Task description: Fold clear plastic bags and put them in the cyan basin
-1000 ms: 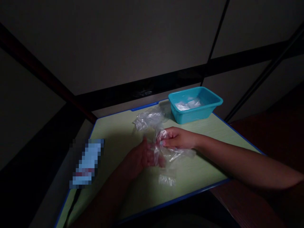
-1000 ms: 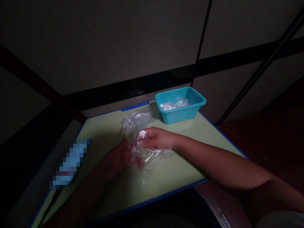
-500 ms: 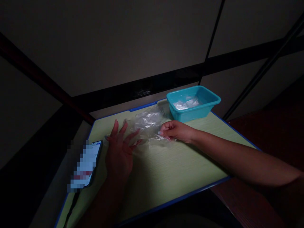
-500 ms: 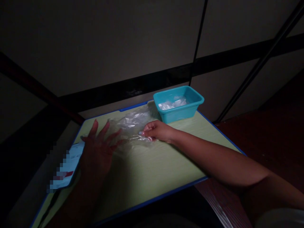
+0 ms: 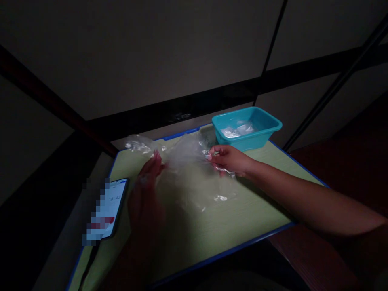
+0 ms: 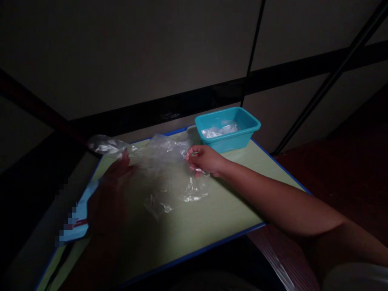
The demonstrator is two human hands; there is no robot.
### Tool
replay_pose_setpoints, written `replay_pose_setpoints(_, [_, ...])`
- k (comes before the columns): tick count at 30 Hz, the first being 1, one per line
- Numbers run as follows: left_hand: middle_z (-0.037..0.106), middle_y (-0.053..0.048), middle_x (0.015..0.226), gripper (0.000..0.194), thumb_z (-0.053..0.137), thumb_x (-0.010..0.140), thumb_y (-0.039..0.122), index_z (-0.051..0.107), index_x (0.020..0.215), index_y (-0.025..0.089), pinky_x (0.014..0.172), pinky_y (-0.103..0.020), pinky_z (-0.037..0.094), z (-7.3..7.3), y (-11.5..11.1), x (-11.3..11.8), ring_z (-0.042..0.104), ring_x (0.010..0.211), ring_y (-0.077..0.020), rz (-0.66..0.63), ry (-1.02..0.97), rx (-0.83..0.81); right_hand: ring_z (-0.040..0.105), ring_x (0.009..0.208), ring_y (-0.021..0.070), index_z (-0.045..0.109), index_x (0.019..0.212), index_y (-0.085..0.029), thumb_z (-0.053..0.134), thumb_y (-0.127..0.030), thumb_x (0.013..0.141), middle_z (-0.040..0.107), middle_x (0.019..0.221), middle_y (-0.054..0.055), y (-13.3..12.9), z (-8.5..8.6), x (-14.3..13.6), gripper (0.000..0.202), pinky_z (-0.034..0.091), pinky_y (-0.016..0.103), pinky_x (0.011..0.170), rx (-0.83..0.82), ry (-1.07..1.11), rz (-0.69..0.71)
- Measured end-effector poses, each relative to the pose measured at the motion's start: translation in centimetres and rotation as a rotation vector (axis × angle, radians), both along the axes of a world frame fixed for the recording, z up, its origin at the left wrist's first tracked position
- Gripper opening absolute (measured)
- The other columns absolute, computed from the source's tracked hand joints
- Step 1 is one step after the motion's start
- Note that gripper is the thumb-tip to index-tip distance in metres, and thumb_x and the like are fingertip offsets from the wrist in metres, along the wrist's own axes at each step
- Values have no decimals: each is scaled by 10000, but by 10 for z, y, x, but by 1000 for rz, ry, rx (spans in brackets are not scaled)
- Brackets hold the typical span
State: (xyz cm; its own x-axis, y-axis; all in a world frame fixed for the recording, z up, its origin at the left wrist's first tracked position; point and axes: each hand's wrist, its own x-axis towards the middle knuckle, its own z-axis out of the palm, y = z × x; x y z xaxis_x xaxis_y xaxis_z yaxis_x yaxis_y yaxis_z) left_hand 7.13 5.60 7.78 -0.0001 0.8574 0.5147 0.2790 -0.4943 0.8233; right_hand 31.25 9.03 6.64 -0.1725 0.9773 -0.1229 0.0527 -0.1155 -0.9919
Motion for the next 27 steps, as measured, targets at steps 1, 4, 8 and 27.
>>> replay_pose_setpoints(1, [617, -42, 1302, 420, 353, 971, 488, 646, 1187, 278, 1020, -464, 465, -2, 2, 0, 609, 1142, -252, 45, 95, -22, 471, 376, 100, 507, 760, -203, 622, -225, 801, 510, 479, -72, 0, -3, 0, 124, 368, 203, 390, 15, -144, 11])
replay_pose_setpoints(4, [588, -132, 1312, 395, 431, 947, 427, 621, 1201, 192, 1049, -543, 397, -5, 6, 1, 513, 1254, -320, 122, 428, 44, 497, 396, 95, 554, 780, -180, 565, -130, 812, 537, 516, -55, -1, -10, -1, 61, 327, 203, 439, 145, -550, 61])
replay_pose_setpoints(8, [393, -174, 1471, 535, 657, 814, 341, 515, 1306, 185, 1086, -584, 291, 0, 1, 2, 313, 1380, -382, 260, 672, 445, 507, 464, 95, 618, 819, -156, 552, -131, 835, 584, 550, -39, -4, -12, -4, 72, 329, 205, 517, 272, -696, 205])
replay_pose_setpoints(27, [360, -140, 1517, 921, 490, 789, 739, 278, 1498, 191, 1183, -450, 93, -44, -17, 20, 290, 1425, -287, -801, 1056, 10, 632, 884, 174, 663, 1050, -175, 453, -277, 964, 696, 946, 71, -21, 2, -8, 248, 462, 308, 834, 633, -496, 677])
